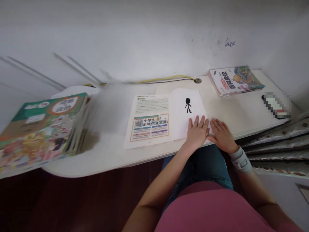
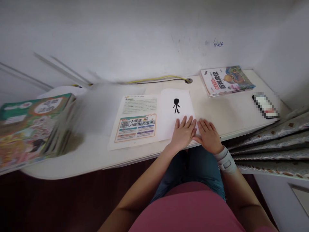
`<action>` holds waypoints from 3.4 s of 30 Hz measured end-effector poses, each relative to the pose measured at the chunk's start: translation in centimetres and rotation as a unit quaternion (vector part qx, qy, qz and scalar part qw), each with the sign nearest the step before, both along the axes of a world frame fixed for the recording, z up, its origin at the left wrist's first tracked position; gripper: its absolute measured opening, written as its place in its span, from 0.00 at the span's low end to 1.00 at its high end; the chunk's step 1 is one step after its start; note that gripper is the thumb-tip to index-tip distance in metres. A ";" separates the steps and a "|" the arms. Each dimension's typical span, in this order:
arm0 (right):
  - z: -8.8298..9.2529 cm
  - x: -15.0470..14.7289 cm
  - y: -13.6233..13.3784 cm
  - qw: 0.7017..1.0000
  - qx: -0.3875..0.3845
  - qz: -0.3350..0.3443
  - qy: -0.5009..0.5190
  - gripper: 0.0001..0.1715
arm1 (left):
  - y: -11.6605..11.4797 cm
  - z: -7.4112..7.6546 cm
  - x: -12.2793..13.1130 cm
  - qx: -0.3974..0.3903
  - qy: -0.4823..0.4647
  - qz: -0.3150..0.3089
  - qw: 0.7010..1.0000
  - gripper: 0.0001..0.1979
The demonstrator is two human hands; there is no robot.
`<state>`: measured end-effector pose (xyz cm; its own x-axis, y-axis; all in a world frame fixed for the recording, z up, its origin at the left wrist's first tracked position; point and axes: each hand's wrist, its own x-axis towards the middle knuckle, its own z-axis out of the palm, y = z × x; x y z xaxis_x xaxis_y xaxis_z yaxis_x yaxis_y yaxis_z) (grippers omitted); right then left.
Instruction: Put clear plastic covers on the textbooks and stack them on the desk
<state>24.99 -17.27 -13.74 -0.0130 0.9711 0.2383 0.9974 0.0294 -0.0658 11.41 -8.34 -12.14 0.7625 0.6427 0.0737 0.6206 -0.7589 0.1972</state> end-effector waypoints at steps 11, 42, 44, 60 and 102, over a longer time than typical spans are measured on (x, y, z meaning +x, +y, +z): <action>1.2 3.2 1.4 0.999 -0.032 -0.041 0.003 0.32 | -0.4 0.4 -0.1 0.002 0.011 0.011 1.000 0.27; 0.8 5.1 3.1 0.997 -0.062 -0.033 -0.013 0.34 | 3.9 1.8 -6.4 0.007 -0.024 0.135 0.991 0.30; 0.6 5.1 3.1 0.998 -0.060 -0.033 -0.016 0.35 | 4.5 1.5 -7.3 -0.010 -0.009 0.125 0.992 0.32; 0.2 5.2 3.1 0.997 -0.062 -0.041 -0.028 0.38 | 4.3 0.6 -5.3 -0.012 0.010 0.083 0.996 0.33; 0.5 5.2 3.2 0.997 -0.072 -0.037 -0.018 0.39 | 3.0 0.8 -2.4 -0.005 0.035 0.092 0.995 0.35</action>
